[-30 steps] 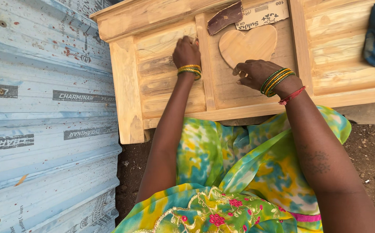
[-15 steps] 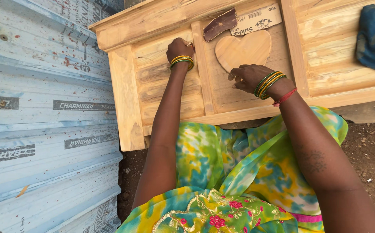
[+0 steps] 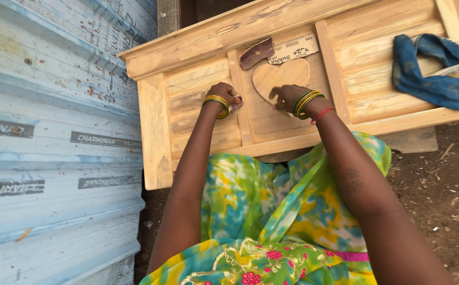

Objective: The person sits on the ground and sands a wooden drawer front using a sanding block. They repeatedly rub the surface of the drawer, focusing on the flat panels and edges.

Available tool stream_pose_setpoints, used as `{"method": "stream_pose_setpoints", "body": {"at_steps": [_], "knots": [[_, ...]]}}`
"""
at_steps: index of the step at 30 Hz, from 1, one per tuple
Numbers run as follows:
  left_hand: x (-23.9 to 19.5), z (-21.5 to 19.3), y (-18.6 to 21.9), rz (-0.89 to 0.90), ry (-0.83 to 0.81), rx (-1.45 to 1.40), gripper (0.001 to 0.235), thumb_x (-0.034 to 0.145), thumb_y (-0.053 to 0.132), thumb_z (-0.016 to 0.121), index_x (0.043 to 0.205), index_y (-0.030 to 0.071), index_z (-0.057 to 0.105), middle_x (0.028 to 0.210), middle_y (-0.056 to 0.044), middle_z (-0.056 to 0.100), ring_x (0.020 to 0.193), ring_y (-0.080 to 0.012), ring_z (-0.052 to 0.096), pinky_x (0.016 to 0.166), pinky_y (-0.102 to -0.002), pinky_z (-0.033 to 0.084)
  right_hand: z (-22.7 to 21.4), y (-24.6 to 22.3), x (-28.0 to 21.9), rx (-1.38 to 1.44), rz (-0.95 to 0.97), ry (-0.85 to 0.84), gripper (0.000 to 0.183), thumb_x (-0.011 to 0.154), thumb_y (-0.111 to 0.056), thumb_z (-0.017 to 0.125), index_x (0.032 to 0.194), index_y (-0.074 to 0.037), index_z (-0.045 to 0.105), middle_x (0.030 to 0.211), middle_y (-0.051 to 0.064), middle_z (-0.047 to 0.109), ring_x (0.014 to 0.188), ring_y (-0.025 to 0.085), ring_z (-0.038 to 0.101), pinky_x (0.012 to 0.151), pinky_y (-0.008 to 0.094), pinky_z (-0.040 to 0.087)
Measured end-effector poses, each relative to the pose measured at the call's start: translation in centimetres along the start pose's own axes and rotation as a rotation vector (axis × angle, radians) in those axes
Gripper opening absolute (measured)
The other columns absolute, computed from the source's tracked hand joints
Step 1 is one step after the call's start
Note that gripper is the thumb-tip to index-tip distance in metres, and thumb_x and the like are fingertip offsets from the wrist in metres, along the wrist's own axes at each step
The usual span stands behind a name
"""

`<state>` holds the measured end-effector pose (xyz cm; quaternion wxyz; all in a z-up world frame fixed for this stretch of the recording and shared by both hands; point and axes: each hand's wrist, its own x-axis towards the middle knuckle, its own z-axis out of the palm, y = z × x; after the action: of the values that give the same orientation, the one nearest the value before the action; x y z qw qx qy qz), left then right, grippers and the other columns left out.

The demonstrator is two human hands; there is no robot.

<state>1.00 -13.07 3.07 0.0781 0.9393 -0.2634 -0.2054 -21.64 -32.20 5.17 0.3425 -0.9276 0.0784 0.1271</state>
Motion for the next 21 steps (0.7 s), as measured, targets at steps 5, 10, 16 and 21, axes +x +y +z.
{"method": "stream_pose_setpoints", "body": {"at_steps": [5,10,16,21], "knots": [[-8.6,1.8,4.2,0.243,0.184,-0.046,0.038,0.069,0.031,0.089,0.098,0.017,0.069,0.087,-0.003,0.077,0.084,-0.0259,0.074,0.073,-0.043,0.058,0.4,-1.6,-0.8,0.189,-0.196,0.201,0.063,0.081,-0.028,0.081,0.133,-0.007,0.052,0.111,0.015,0.069,0.096,0.032,0.070,0.083,0.045,0.054],[-12.8,2.2,5.6,0.281,0.341,0.015,0.046,0.080,0.035,0.085,0.111,0.012,0.059,0.086,-0.008,0.075,0.082,-0.0337,0.072,0.069,-0.046,0.057,2.2,-3.4,-0.8,0.147,-0.296,0.172,0.033,0.088,-0.022,0.080,0.115,-0.006,0.068,0.101,0.012,0.077,0.090,0.024,0.075,0.080,0.038,0.058],[-14.8,3.5,0.9,0.477,0.299,-0.451,0.026,0.089,0.033,0.081,0.103,0.018,0.065,0.092,-0.002,0.078,0.087,-0.0247,0.079,0.076,-0.038,0.061,2.9,-2.9,-1.0,0.201,-0.204,0.151,0.017,0.092,-0.018,0.075,0.107,-0.010,0.075,0.097,0.009,0.078,0.078,0.024,0.070,0.069,0.038,0.056],[-14.0,3.1,-9.7,0.450,0.681,-0.400,0.040,0.083,0.025,0.086,0.110,0.010,0.061,0.108,-0.009,0.071,0.105,-0.0312,0.066,0.097,-0.046,0.050,3.9,-1.2,-0.4,0.083,-0.228,0.388,0.016,0.090,-0.015,0.077,0.103,-0.006,0.070,0.096,0.007,0.075,0.083,0.022,0.076,0.074,0.035,0.059]]}}
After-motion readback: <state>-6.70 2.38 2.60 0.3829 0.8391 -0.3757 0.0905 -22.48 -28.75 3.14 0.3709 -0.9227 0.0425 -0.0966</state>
